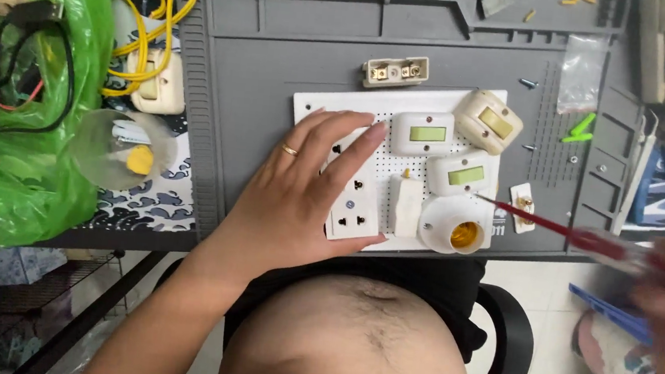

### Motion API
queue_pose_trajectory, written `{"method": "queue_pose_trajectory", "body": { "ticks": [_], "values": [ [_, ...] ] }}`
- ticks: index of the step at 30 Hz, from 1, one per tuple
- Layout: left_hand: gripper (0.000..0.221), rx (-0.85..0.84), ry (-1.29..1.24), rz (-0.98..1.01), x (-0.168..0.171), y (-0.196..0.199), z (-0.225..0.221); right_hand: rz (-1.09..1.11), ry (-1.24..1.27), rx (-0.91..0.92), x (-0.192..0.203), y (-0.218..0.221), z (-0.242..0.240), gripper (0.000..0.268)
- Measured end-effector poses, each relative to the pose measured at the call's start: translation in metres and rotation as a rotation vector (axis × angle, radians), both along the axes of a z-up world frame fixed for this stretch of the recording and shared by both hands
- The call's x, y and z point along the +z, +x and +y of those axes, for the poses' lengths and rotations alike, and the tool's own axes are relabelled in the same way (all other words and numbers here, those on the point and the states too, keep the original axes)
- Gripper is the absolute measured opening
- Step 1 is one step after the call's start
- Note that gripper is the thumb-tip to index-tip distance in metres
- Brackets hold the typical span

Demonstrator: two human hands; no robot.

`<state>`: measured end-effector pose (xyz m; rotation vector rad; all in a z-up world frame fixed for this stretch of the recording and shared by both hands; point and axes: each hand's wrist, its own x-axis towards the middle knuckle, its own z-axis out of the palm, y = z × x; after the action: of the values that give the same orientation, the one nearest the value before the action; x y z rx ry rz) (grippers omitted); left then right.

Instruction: Assembling an electrical panel by mounting sockets, switches, and digital meters onto a perforated board while using a smartphone for reference.

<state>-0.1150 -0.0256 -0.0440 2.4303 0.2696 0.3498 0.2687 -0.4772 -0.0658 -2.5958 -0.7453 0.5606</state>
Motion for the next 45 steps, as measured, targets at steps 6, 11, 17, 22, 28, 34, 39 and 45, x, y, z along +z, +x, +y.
{"method": "queue_pose_trajectory", "body": {
  "ticks": [6, 11, 17, 22, 28, 34, 39, 45],
  "values": [
    [0.122, 0.01, -0.012, -0.027, 0.001, -0.002, -0.001, -0.157, -0.136, 0.536, 0.152, -0.13, 0.207, 0.043],
    [0.116, 0.043, -0.022, -0.006, 0.003, -0.004, -0.004, -0.394, 0.289, 1.196, 0.171, -0.145, 0.276, 0.03],
    [0.111, 0.046, -0.092, 0.105, 0.009, -0.002, -0.004, -0.422, 0.226, 1.234, 0.185, -0.167, 0.299, 0.028],
    [0.114, 0.045, -0.055, 0.062, 0.0, -0.003, -0.003, -0.421, 0.228, 1.225, 0.182, -0.18, 0.311, 0.023],
    [0.113, 0.059, -0.008, 0.106, 0.007, -0.002, -0.002, -0.451, 0.241, 1.255, 0.188, -0.195, 0.326, 0.022],
    [0.117, 0.082, 0.045, 0.038, 0.004, -0.002, -0.003, -0.551, 0.268, 1.298, 0.196, -0.211, 0.341, 0.019],
    [0.115, 0.102, 0.088, 0.027, 0.003, -0.001, -0.003, -0.64, 0.184, 1.273, 0.192, -0.217, 0.334, 0.024],
    [0.12, 0.084, 0.039, 0.003, 0.005, -0.002, -0.003, -0.775, 0.051, 1.228, 0.194, -0.229, 0.326, 0.044]
  ]
}}
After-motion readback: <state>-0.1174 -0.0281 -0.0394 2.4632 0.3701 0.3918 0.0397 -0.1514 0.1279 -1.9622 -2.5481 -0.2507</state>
